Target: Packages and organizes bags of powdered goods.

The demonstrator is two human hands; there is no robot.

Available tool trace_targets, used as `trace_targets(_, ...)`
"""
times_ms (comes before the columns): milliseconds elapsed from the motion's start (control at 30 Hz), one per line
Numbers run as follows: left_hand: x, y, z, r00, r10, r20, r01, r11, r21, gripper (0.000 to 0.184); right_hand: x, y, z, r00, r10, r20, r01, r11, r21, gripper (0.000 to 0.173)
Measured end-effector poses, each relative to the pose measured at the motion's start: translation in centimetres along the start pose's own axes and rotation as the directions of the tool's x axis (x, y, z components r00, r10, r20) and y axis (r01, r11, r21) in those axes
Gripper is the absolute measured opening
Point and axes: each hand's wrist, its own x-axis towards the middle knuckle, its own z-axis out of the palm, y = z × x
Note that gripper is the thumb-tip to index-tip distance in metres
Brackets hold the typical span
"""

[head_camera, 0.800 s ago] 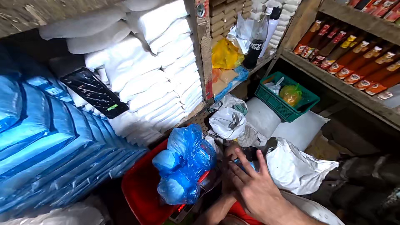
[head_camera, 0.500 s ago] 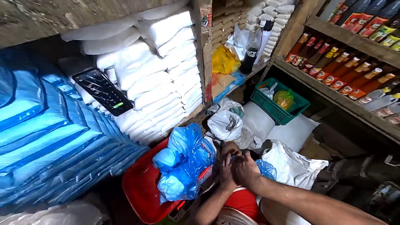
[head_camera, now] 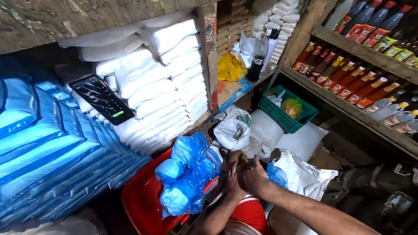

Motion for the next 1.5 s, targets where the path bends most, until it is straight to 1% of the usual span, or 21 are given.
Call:
trace_targets(67,0.0,-0.3,0.1,0.999,-0.047,0.002,0.047,0.999,-0.023,0.050,0.4,-0.9,0.6,0.998,0.052,-0.044,-0.051,0.999,0.019,0.040)
trace_targets(100,0.0,-0.5,0.2,0.998,-0.057,0.008,0.057,0.998,-0.002,0.049,0.2,-1.2,1.0,0.995,0.062,-0.078,-0.060,0.998,0.023,0.040)
trace_targets(167,0.1,-0.9,0.7,1.000,-0.018,0.003,0.018,0.999,0.038,0.043,-0.8,-1.0,1.4,0.992,0.052,-0.116,-0.049,0.998,0.028,0.036)
trace_targets(233,0.1,-0.7,0.5,0.998,0.039,0.045,-0.044,0.994,0.102,0.042,-1.7,-0.9,1.1,0.995,0.047,-0.088,-0.048,0.999,-0.001,0.032)
trace_targets(267,0.0,-0.5,0.3,0.996,0.045,0.072,-0.054,0.990,0.128,0.043,-1.9,-0.9,1.0,0.996,0.054,-0.076,-0.055,0.998,-0.010,0.032)
trace_targets(333,0.0,-0.5,0.3,0.997,0.019,0.076,-0.028,0.992,0.123,0.047,-1.2,-0.9,1.1,0.994,0.072,-0.080,-0.071,0.997,0.011,0.040)
trace_targets(400,0.0,-0.7,0.8,0.998,-0.011,0.057,0.006,0.996,0.092,0.048,-0.5,-1.0,1.9,0.988,0.080,-0.132,-0.078,0.997,0.022,0.045)
trace_targets(467,0.0,-1.0,0.8,0.995,-0.012,0.098,0.001,0.993,0.115,0.052,-0.8,-1.3,2.2,0.987,0.065,-0.147,-0.059,0.997,0.041,0.044)
trace_targets(567,0.6,-1.2,0.6,0.983,0.069,0.170,-0.106,0.970,0.221,0.048,-2.6,-0.4,1.8,0.996,0.036,-0.082,-0.023,0.986,0.163,0.032)
trace_targets(633,1.2,-1.1,0.0,0.961,0.177,0.212,-0.231,0.937,0.263,0.046,-3.6,0.3,2.7,0.990,0.046,-0.130,-0.013,0.970,0.244,0.026)
trace_targets(700,1.8,-1.3,-0.8,0.942,0.273,0.194,-0.314,0.921,0.233,0.046,-4.3,0.6,3.9,0.975,0.075,-0.207,-0.001,0.942,0.335,0.026)
trace_targets(733,2.3,-1.3,-1.3,0.941,0.290,0.175,-0.322,0.926,0.196,0.048,-4.7,0.5,4.2,0.967,0.093,-0.237,0.003,0.927,0.374,0.028)
trace_targets(767,2.8,-1.0,-2.1,0.947,0.273,0.167,-0.300,0.938,0.171,0.049,-5.0,0.4,4.4,0.957,0.114,-0.267,0.006,0.912,0.411,0.030)
trace_targets(800,3.5,-0.5,-3.2,0.958,0.218,0.186,-0.250,0.954,0.168,0.050,-5.4,0.1,4.4,0.945,0.137,-0.297,0.010,0.895,0.445,0.034)
trace_targets(867,5.0,0.3,-4.7,0.973,0.128,0.194,-0.165,0.968,0.188,0.053,-6.3,-0.4,3.7,0.924,0.177,-0.338,0.025,0.856,0.517,0.039)
trace_targets(900,5.5,0.5,-5.3,0.976,0.118,0.184,-0.152,0.971,0.185,0.053,-6.8,-0.5,3.2,0.920,0.190,-0.342,0.034,0.832,0.553,0.041)
trace_targets(1067,6.2,0.6,-6.9,0.975,0.114,0.189,-0.146,0.976,0.164,0.048,-8.5,-1.2,2.4,0.892,0.201,-0.405,0.165,0.690,0.704,0.046)
trace_targets(1200,5.7,0.5,-7.4,0.975,0.148,0.168,-0.170,0.978,0.123,0.047,-9.3,-1.9,3.0,0.899,0.200,-0.389,0.232,0.536,0.812,0.045)
trace_targets(1300,5.5,0.3,-7.2,0.978,0.147,0.147,-0.162,0.982,0.096,0.045,-9.7,-2.5,3.6,0.884,0.206,-0.420,0.303,0.431,0.850,0.043)
trace_targets(1400,5.3,-0.2,-6.5,0.984,0.144,0.105,-0.154,0.984,0.090,0.045,-10.1,-3.0,3.9,0.874,0.194,-0.446,0.361,0.358,0.861,0.042)
trace_targets(1500,5.0,-0.4,-6.0,0.983,0.102,0.155,-0.117,0.989,0.089,0.045,-10.3,-3.1,4.1,0.868,0.176,-0.465,0.412,0.268,0.871,0.041)
